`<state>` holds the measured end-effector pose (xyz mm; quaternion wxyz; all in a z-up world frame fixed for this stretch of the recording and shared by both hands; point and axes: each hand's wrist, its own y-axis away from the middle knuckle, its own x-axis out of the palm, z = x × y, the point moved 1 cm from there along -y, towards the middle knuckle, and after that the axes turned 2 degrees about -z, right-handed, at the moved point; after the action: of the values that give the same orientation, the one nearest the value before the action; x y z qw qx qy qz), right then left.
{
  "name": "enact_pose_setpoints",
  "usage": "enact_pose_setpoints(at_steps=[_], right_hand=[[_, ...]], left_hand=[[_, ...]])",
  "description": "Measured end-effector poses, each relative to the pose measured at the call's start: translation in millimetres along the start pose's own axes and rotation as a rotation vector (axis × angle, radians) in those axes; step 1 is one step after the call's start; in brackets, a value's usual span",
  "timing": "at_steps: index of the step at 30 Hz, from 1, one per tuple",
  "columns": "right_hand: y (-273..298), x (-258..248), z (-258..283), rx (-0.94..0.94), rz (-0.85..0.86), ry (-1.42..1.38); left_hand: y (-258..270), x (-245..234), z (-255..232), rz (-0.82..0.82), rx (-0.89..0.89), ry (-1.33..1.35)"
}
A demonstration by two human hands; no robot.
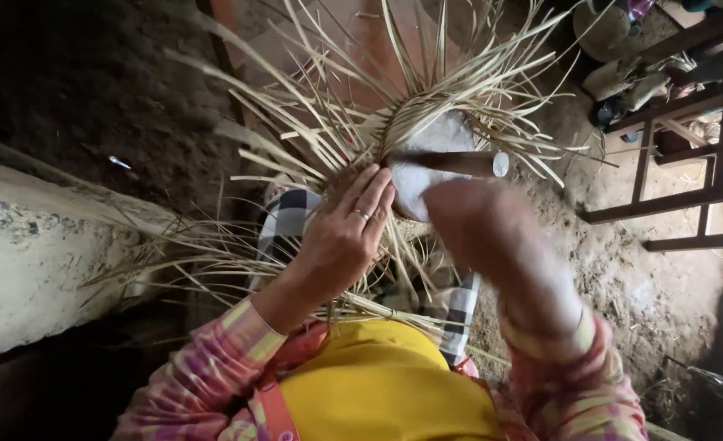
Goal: Weaving a straw hat by hand using dried straw strands and a wooden form
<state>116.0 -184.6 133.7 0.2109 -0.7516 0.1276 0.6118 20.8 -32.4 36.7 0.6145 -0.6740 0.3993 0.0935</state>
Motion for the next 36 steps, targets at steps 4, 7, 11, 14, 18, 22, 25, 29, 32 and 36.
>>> enact_pose_setpoints(at_steps=[4, 7, 11, 14, 18, 22, 25, 29, 32, 36], right_hand=[[-66.3, -9.3, -32.3, -0.167, -0.009, -0.398], [-87.6, 34.6, -39.1, -0.087, 0.153, -0.343], [-106.1, 49.4, -39.1, 0.006, 0.249, -0.226], [-112.3, 46.0, -39.7, 0.072, 0.285, -0.229], [-115.9, 40.4, -33.7, 0.110, 0.377, -0.301], [-116.2, 42.2, -28.1, 0.130, 0.394, -0.276], [-119.7, 33.0, -24.2, 0.071, 0.398, -0.247], [-118.4, 48.3, -19.8, 0.115, 0.465, -0.173], [-115.3, 59.3, -20.9, 0.139, 0.400, -0.135], [-111.9, 47.3, -11.3, 0.174, 0.325, -0.164]], left_hand=[[10.0, 11.7, -6.5, -0.027, 0.002, -0.084], [15.5, 9.6, -8.3, 0.082, -0.033, -0.117], [12.1, 0.6, -7.3, 0.070, 0.000, -0.114], [12.4, -0.5, -8.9, 0.116, -0.028, -0.129], [12.3, -2.9, -8.8, 0.133, -0.016, -0.136], [15.9, 2.2, -11.4, 0.144, -0.046, -0.125], [9.9, -4.5, -13.0, 0.147, -0.044, -0.109], [8.5, -2.5, -10.5, 0.168, -0.024, -0.140], [12.7, 8.4, -6.4, 0.015, 0.016, -0.104], [12.3, 15.1, 1.8, -0.037, 0.001, -0.108]])
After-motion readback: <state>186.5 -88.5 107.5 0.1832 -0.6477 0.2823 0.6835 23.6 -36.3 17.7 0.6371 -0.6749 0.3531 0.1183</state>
